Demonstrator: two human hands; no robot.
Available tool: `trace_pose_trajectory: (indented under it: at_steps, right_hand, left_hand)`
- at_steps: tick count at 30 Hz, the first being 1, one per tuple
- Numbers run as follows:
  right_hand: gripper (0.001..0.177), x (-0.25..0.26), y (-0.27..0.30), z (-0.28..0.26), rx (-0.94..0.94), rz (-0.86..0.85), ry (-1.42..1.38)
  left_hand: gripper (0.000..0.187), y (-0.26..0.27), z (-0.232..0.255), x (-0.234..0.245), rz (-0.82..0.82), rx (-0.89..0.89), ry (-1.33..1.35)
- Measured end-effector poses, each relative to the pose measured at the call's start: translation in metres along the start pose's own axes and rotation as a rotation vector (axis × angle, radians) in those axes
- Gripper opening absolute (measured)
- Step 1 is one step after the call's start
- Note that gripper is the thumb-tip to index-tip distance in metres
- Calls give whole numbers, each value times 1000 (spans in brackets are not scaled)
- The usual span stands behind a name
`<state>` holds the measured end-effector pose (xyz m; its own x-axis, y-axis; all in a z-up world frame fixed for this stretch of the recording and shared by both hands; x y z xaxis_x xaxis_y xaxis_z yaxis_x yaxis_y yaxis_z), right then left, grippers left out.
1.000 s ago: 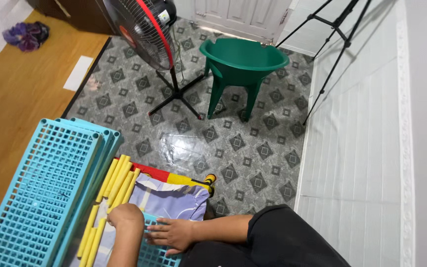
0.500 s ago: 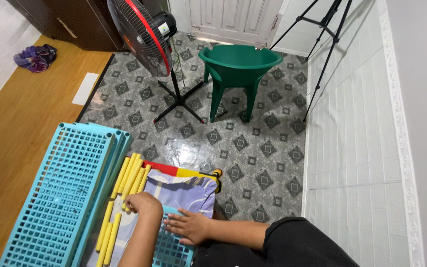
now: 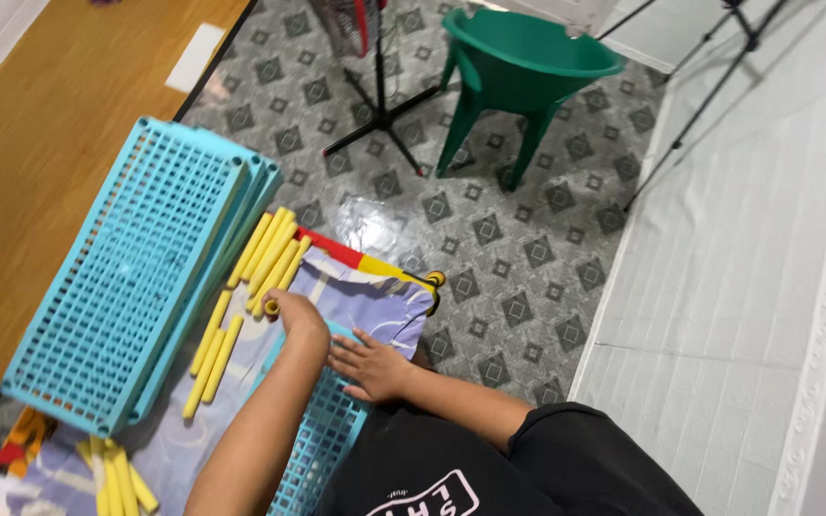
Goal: The person assembles a plastic shelving unit by inserting yellow plastic poles into the holes of light blue plastic trays. They repeatedly insert and remove the poles, adjusting the trays and stacking them to form a multi-tiered structure.
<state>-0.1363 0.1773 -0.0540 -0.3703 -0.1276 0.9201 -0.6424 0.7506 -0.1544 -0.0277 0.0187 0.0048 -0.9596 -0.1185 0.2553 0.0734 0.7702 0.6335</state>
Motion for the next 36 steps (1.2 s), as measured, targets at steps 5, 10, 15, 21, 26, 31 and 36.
trace_pose_trajectory:
  at_steps: [5,10,15,21,26,31,36]
  right_hand:
    - [65,2,-3,4,-24,-153,-96]
    - [60,23,-12,12,-48,-266,-377]
    - [45,65,-9,22,-108,88,-667]
    - [24,145,-45,17,-440,122,-722]
    - [24,224,-129,-13,86,127,-321]
    - [52,190,-180,-45,342,-284,364]
    - [54,120,-168,-19,708,-470,1249]
  left_hand:
    - [42,9,25,-31,548,-3,227]
    - [31,83,55,-72,956,34,1360]
    - [51,161,102,-139,731,621,1458]
    - [81,203,151,-191,371,1032,1477]
    - [79,199,161,-194,301,1062,1479]
    - [80,197,164,-194,306,1063,1530]
    - [82,200,157,-192,199,1085,1604]
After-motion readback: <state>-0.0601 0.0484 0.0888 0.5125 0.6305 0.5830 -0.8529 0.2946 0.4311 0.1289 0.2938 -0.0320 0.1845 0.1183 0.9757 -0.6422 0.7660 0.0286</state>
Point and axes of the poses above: each hand's wrist, its own y-axis away from the middle knuckle, its own x-axis out of the back of the hand, z = x × y, the point moved 1 cm from there along -y, towards the middle knuckle, and after that the axes turned 13 degrees about -y, right-handed, at the moved point
